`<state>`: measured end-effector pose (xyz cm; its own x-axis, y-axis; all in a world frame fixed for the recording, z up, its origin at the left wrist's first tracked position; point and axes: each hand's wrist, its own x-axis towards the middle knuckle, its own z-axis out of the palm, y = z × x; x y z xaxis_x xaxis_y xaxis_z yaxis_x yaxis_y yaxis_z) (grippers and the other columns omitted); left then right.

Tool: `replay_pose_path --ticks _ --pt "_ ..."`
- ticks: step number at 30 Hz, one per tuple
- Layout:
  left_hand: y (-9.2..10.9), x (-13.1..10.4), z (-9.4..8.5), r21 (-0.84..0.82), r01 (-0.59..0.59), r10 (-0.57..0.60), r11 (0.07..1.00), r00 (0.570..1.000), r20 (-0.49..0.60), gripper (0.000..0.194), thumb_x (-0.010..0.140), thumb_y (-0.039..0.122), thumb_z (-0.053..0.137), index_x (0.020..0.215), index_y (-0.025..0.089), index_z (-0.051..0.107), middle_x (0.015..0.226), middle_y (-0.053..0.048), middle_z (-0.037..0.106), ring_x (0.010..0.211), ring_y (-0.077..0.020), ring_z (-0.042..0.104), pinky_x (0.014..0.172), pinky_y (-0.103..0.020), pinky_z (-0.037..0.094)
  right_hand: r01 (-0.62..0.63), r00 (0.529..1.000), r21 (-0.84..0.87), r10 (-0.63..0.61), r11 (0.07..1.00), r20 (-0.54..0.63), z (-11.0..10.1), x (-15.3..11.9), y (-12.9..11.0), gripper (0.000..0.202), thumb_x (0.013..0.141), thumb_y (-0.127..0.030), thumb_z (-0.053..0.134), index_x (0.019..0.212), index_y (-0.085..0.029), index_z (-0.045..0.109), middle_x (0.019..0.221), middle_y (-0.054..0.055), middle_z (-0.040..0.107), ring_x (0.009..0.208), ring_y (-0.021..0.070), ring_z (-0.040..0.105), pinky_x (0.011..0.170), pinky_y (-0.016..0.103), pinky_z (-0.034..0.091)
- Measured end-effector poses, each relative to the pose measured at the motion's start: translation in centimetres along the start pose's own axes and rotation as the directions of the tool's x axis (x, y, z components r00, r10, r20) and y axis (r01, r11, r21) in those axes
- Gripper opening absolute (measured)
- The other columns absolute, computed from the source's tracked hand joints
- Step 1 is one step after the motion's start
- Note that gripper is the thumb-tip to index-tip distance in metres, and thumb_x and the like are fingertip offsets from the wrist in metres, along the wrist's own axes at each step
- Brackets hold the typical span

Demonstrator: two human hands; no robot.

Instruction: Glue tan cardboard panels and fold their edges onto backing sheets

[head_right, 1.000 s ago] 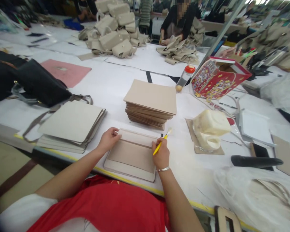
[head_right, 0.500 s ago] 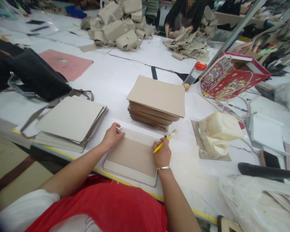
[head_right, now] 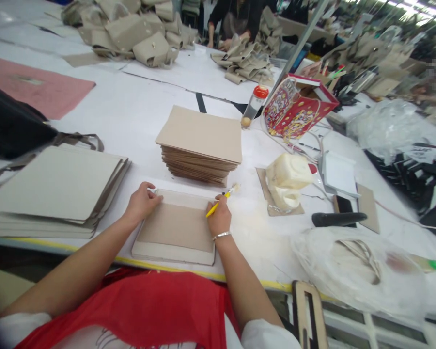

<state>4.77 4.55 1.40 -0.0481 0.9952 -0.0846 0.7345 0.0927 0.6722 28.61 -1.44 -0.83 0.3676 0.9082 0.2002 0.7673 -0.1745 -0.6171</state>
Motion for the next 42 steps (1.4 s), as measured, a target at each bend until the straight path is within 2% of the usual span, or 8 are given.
replay_pose_path --ticks 10,17,20,23,28,32,36,42 --pt "0.0 -1.2 -1.1 0.221 -0.142 0.163 0.965 0.983 -0.082 0.042 0.073 0.028 0.058 0.111 0.018 0.042 0.085 -0.004 0.057 0.079 -0.0207 0.058 0.068 -0.031 0.044 0.037 0.995 -0.004 -0.037 0.999 -0.097 -1.0 0.1 1.0 0.034 0.075 -0.029 0.049 0.107 -0.017 0.041 0.074 0.001 0.055 0.064 0.0167 0.054 0.062 0.029 0.043" --pt "-3.6 -5.5 -10.2 0.407 -0.398 0.551 0.822 0.736 -0.392 0.055 0.075 0.034 0.061 0.123 0.019 0.038 0.121 -0.013 0.050 0.114 -0.0275 0.046 0.097 -0.043 0.037 0.094 0.976 0.017 -0.089 0.995 -0.201 -4.8 -2.6 2.1 0.034 0.079 -0.032 0.051 0.108 -0.018 0.039 0.082 0.002 0.058 0.066 0.0153 0.057 0.064 0.030 0.046" --pt "-7.8 -6.1 -13.6 0.544 -0.283 0.489 0.790 0.827 -0.279 0.085 0.064 0.048 0.068 0.133 0.016 0.030 0.138 -0.018 0.035 0.128 -0.0360 0.030 0.102 -0.051 0.028 0.157 0.966 0.051 -0.143 0.986 -0.213 -5.1 -3.9 1.4 0.032 0.080 -0.032 0.052 0.107 -0.019 0.040 0.088 0.003 0.059 0.065 0.0140 0.059 0.062 0.028 0.047" --pt "-11.6 -6.7 -15.3 0.638 -0.260 0.381 0.724 0.923 -0.056 0.076 0.067 0.046 0.066 0.130 0.014 0.038 0.133 -0.019 0.043 0.122 -0.0350 0.040 0.098 -0.048 0.034 0.207 0.964 0.099 -0.185 0.973 -0.191 -4.9 -4.8 0.3 0.029 0.080 -0.033 0.053 0.103 -0.019 0.041 0.092 0.005 0.060 0.066 0.0145 0.061 0.060 0.028 0.048" --pt "-12.5 -8.4 -15.9 0.690 -0.326 0.424 0.646 0.905 0.031 0.029 0.081 0.025 0.051 0.108 0.016 0.057 0.100 -0.012 0.064 0.093 -0.0250 0.058 0.083 -0.040 0.045 0.245 0.961 0.134 -0.222 0.960 -0.167 -4.9 -5.6 -1.2 0.030 0.080 -0.037 0.054 0.102 -0.020 0.045 0.086 0.004 0.060 0.065 0.0161 0.062 0.058 0.029 0.049" --pt "-10.8 -9.7 -16.1 0.673 -0.458 0.648 0.581 0.761 -0.042 0.021 0.082 0.015 0.046 0.095 0.018 0.062 0.091 -0.008 0.065 0.087 -0.0201 0.059 0.081 -0.035 0.047 0.293 0.945 0.143 -0.263 0.945 -0.197 -5.3 -5.8 -1.4 0.031 0.079 -0.037 0.055 0.103 -0.020 0.046 0.088 0.005 0.061 0.066 0.0163 0.063 0.057 0.028 0.049" --pt "-7.2 -11.9 -14.8 0.621 -0.626 0.864 0.471 0.470 -0.181 0.035 0.076 0.011 0.056 0.109 0.022 0.058 0.091 -0.008 0.064 0.088 -0.0209 0.059 0.081 -0.036 0.049 0.293 0.943 0.143 -0.261 0.945 -0.208 -7.6 -7.3 -0.7 0.027 0.082 -0.037 0.052 0.102 -0.020 0.046 0.086 0.005 0.062 0.067 0.0157 0.063 0.061 0.029 0.049" --pt "-1.3 -12.9 -7.5 0.342 -0.922 0.982 0.181 0.189 -0.012 0.054 0.077 0.008 0.050 0.129 0.025 0.045 0.100 -0.009 0.065 0.096 -0.0256 0.057 0.084 -0.043 0.049 0.108 0.940 0.100 -0.068 0.989 -0.334 -14.2 -7.4 3.1 0.038 0.091 -0.039 0.032 0.120 -0.018 0.042 0.074 0.000 0.062 0.056 0.0121 0.057 0.056 0.026 0.047"
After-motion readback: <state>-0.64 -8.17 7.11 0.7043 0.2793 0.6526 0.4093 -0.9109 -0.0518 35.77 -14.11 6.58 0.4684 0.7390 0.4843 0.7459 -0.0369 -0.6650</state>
